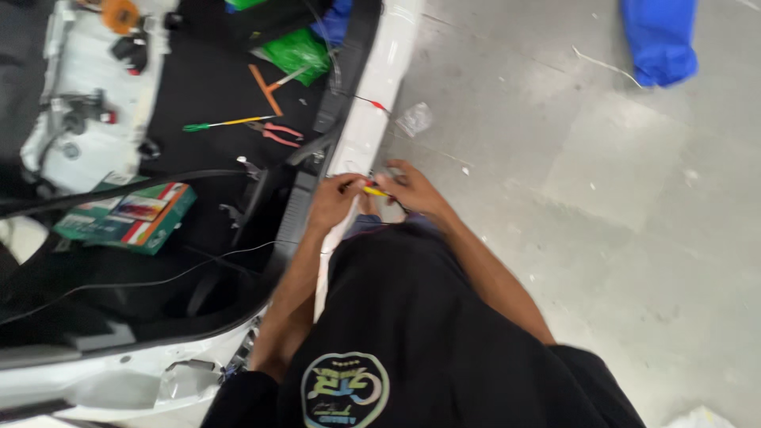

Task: The person works on the wiring of a car's rear light assembly, connecting wires and using a multimeter to test connections. They then use electrical tape to insulate the wire connections.

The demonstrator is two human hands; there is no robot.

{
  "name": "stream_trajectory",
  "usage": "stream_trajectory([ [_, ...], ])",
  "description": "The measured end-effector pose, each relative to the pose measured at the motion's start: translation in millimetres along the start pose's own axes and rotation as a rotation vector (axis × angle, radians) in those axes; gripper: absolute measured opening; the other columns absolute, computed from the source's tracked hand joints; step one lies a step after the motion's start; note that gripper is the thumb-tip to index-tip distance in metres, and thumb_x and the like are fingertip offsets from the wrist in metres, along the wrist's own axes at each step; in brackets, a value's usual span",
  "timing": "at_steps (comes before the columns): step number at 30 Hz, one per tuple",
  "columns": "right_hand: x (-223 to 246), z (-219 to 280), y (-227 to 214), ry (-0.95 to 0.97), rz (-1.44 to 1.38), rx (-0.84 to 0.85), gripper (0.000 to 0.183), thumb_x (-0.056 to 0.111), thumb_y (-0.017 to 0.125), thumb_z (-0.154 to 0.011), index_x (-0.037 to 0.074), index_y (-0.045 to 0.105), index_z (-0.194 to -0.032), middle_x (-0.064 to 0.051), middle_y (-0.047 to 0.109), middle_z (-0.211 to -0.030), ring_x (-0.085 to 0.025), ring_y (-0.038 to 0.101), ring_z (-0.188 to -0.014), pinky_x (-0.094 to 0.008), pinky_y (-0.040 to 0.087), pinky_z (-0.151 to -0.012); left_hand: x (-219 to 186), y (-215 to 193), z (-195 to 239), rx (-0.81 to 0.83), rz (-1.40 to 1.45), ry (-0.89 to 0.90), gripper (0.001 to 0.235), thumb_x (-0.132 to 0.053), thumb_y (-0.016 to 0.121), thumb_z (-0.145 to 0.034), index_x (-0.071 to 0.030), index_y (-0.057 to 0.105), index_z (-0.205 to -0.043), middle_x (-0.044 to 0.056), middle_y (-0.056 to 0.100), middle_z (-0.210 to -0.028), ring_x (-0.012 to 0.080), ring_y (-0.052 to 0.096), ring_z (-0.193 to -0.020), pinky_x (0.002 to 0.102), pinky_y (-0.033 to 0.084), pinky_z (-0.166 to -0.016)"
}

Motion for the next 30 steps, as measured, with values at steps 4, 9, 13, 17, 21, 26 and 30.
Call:
stream_trajectory([
  [4,8,11,-14,-0.059,0.086,-0.001,0.091,0.029,0.081,-0.083,0.003,0.029,-0.153,-0.010,0.070,-0.107,-0.015,0.069,-0.080,-0.031,0.057,-0.061,9,-3,5,-0.033,-0.075,-0.008,0.022,-0.023,0.069,-0.096,-0.007,0.080,-0.106,0.009,0.074,-0.078,0.0124,0.064,-0.068,0.030,0.052,-0.065],
  [9,24,17,16,-0.177,0.118,0.126,0.042,0.021,0.080,-0.089,-0.001,0.069,-0.124,-0.009,0.072,-0.092,-0.013,0.064,-0.080,-0.028,0.054,-0.069,6,-13,22,-0.007,-0.093,-0.096,0.024,-0.028,0.072,-0.095,-0.008,0.079,-0.108,0.007,0.075,-0.079,0.0097,0.063,-0.067,0.029,0.051,-0.064],
  [13,23,19,11,-0.122,0.144,0.112,0.033,0.021,0.077,-0.087,0.004,0.074,-0.115,0.002,0.075,-0.088,-0.007,0.067,-0.078,-0.025,0.053,-0.068,-6,-5,31,0.030,-0.020,-0.097,0.026,-0.026,0.072,-0.095,-0.008,0.079,-0.113,0.001,0.077,-0.084,0.0058,0.059,-0.068,0.026,0.049,-0.063],
  [17,40,19,23,-0.287,0.135,0.187,0.034,0.021,0.079,-0.086,0.001,0.075,-0.113,-0.003,0.071,-0.084,-0.009,0.061,-0.074,-0.027,0.051,-0.068,-2,-12,44,-0.011,-0.021,-0.191,0.026,-0.023,0.076,-0.094,-0.007,0.079,-0.114,0.000,0.075,-0.082,0.0053,0.050,-0.065,0.025,0.044,-0.058],
  [21,26,20,25,-0.281,0.179,0.189,0.034,0.019,0.079,-0.087,0.000,0.073,-0.116,-0.005,0.068,-0.080,-0.012,0.059,-0.069,-0.029,0.049,-0.064,-3,-9,54,-0.025,-0.021,-0.230,0.026,-0.022,0.076,-0.094,-0.006,0.079,-0.114,0.000,0.072,-0.081,0.0035,0.053,-0.067,0.023,0.045,-0.060],
  [26,23,15,29,-0.289,0.107,0.270,0.029,0.017,0.075,-0.091,0.000,0.072,-0.115,-0.008,0.066,-0.077,-0.011,0.064,-0.066,-0.028,0.051,-0.061,-21,-8,55,-0.033,-0.066,-0.189,0.027,-0.020,0.077,-0.092,-0.005,0.078,-0.114,-0.001,0.074,-0.085,0.0039,0.054,-0.069,0.023,0.046,-0.062],
  [30,20,14,31,-0.309,0.088,0.304,0.025,0.017,0.071,-0.093,0.001,0.073,-0.112,-0.006,0.074,-0.078,-0.011,0.068,-0.066,-0.027,0.053,-0.062,-11,-5,61,-0.078,-0.099,-0.329,0.026,-0.021,0.075,-0.095,-0.006,0.079,-0.116,0.005,0.069,-0.078,0.0062,0.048,-0.065,0.026,0.040,-0.058],
])
Point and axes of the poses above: each hand's wrist, its own z-axis away from the middle knuckle, its own y-axis out of the palm, x = y × z, the point moved 9 cm from there along -z, towards the middle knuckle
